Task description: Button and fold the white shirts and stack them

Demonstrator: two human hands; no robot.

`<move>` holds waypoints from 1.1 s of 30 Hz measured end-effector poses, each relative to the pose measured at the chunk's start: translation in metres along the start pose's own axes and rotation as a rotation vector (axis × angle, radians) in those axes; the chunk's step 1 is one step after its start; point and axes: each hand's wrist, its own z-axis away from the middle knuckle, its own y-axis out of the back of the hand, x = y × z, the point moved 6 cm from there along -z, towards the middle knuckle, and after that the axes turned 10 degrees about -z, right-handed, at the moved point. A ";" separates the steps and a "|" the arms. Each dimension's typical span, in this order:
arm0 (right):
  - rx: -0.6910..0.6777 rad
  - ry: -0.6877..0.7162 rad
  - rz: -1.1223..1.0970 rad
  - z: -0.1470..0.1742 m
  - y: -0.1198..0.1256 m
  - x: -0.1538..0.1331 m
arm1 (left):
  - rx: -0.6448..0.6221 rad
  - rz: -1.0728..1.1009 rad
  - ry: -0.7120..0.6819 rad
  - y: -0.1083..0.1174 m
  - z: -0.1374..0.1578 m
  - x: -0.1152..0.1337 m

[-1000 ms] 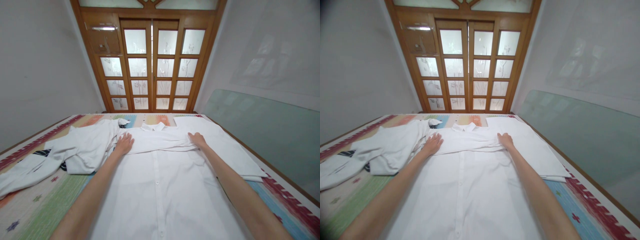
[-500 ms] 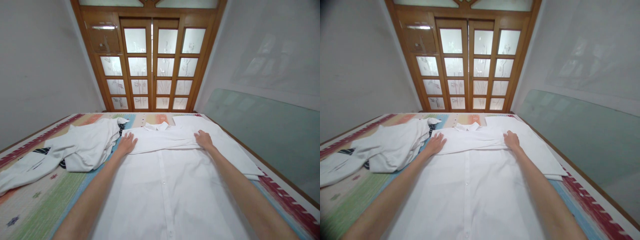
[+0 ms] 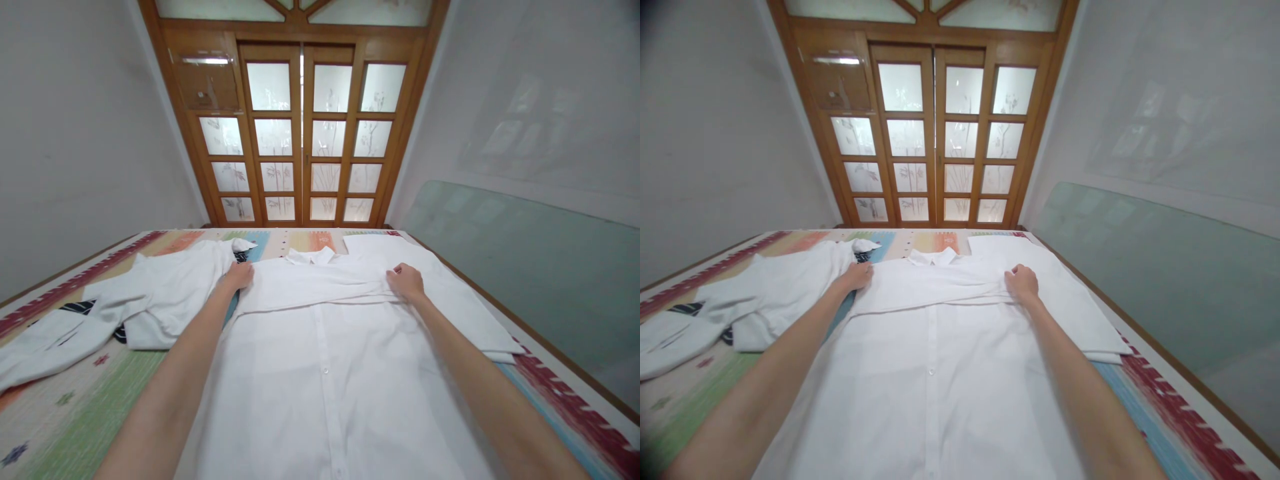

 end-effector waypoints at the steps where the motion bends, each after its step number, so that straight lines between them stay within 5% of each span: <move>1: -0.018 -0.010 -0.024 -0.003 -0.001 0.001 | -0.012 0.005 0.007 0.002 -0.003 -0.001; 11: -0.132 0.058 0.027 -0.021 -0.007 0.012 | -0.063 0.189 0.116 0.015 -0.014 -0.018; 23: -0.176 -0.090 -0.343 -0.025 -0.016 0.022 | -0.139 0.470 0.422 0.011 -0.022 -0.041; 26: -0.212 -0.086 -0.350 -0.019 -0.020 0.019 | -0.114 0.322 0.445 0.012 -0.028 -0.042; 33: -0.218 -0.205 -0.450 -0.006 -0.023 0.015 | -0.068 -0.031 0.247 0.000 -0.027 -0.027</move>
